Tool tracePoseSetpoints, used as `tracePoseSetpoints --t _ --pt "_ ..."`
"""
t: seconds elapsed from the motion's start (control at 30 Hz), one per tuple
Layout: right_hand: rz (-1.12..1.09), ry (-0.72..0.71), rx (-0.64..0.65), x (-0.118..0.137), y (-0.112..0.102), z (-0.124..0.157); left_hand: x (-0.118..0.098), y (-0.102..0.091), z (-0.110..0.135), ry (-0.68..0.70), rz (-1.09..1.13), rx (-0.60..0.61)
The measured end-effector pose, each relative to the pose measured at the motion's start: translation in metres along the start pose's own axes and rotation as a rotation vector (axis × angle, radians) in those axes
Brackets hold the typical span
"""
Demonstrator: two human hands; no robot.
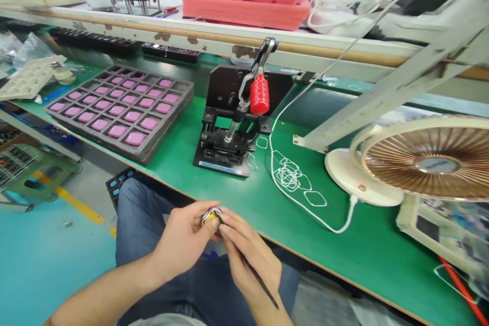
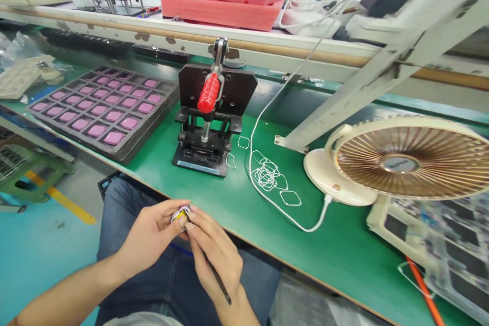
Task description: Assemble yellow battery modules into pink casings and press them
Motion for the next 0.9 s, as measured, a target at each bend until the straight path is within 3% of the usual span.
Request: tracePoseSetpoints --t 0.3,0.47,0.6,0.73,0.9 --pt "0.042 -0.046 -0.068 -0.010 0.004 0.015 0.001 -0.001 -0.009 -0.145 0.215 0.099" --pt "0.055 0.112 -0.208 -0.008 0.003 0.020 0.002 -0.001 -0.011 -0.270 0.404 0.224" --pt "-0.013 0.180 -0.333 -0.006 -0.002 0.022 0.002 0.001 -0.016 -0.363 0.449 0.180" --pt "0.022 0.247 -0.476 -0.011 -0.018 0.008 0.002 0.008 -0.021 -0.360 0.460 0.134" --pt "0.265 0.327 -0.558 -0.040 -0.061 -0.042 -0.002 0.017 -0.023 -0.366 0.441 0.133"
Point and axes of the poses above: each hand's wrist, its own z-axis away from the middle knuckle, its own y-axis out of the palm, x = y × z, the point moved 1 cm from there along -z, towards the middle knuckle, and after that the axes turned 6 degrees about -x, right-handed, at the moved point
